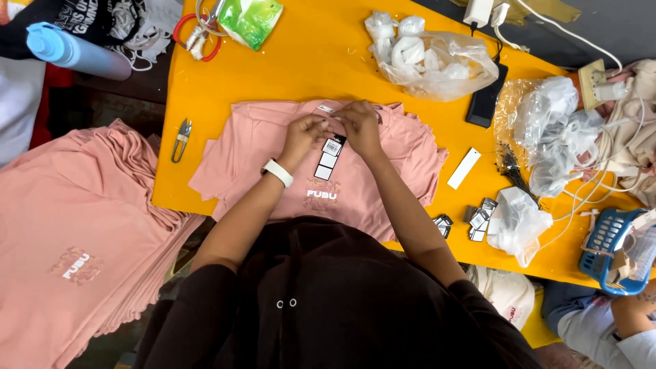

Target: Attaching brand tags to pink t-shirts using a tagging gun and stacking them on a work table.

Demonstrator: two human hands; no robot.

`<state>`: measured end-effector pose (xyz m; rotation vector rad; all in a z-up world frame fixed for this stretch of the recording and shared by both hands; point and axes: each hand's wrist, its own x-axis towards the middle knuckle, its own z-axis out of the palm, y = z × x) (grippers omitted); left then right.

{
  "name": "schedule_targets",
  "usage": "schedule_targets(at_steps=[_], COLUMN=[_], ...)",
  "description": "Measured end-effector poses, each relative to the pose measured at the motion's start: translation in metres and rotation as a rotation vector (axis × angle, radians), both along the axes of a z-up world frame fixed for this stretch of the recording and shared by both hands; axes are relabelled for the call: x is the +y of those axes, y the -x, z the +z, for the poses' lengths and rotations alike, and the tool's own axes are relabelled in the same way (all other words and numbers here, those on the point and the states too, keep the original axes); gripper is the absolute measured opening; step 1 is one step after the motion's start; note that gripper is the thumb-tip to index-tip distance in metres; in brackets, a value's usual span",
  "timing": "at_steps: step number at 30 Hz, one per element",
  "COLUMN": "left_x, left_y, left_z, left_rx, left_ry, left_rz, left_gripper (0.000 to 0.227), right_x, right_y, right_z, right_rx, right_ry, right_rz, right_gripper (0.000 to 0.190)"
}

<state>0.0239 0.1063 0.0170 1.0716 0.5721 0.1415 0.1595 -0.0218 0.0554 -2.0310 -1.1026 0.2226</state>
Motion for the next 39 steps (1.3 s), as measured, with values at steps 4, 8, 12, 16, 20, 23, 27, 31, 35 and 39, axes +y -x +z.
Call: schedule_targets(at_steps=[4,8,12,16,20,23,27,31,35,39], left_x=[0.008,0.007,0.005,0.0,0.001,0.006,0.025,0.077,0.085,0.054], left_y=[-0.004,-0.005,-0.007,-0.007,-0.008,-0.001,0.042,0.151,0.277,0.338], left_z=[0.013,0.019,0.015,-0.002,-0.014,-0.012,0.054,0.076,0.078,0.027], left_rx=[-0.033,-0.045,-0.057,-0.013,0.035,0.031,0.036,0.134,0.417,0.488], left_ry=[0.08,0.086,0.09,0.006,-0.138,-0.199,-0.63,-0.873,-1.038,-1.073], left_rz=[-0.054,-0.097,-0.131,-0.17,-0.229,-0.294,-0.275,-0.062,0.082,0.146], left_gripper=[0.016,0.016,0.016,0.015,0.016,0.013,0.018,0.017,0.009,0.023], right_x=[-0.011,-0.013,-0.014,-0.01,-0.016,-0.02,-0.089,-0.23,-0.332,-0.362], right_y=[0.008,0.007,0.006,0.012,0.004,0.006,0.016,0.059,0.124,0.136], right_z=[0.004,0.005,0.004,0.024,-0.002,0.011,0.067,0.071,-0.007,-0.038], right_rx=[-0.163,-0.217,-0.336,-0.513,-0.641,-0.697,-0.242,0.175,0.195,0.022], right_ry=[-0.065,-0.029,0.028,0.096,0.134,0.198,0.238,1.022,1.048,0.76], right_rz=[0.048,0.041,0.069,0.117,0.222,0.294,-0.099,-0.43,-0.335,-0.428], right_gripper=[0.017,0.017,0.016,0.018,0.022,0.017,0.024,0.04,0.043,0.018])
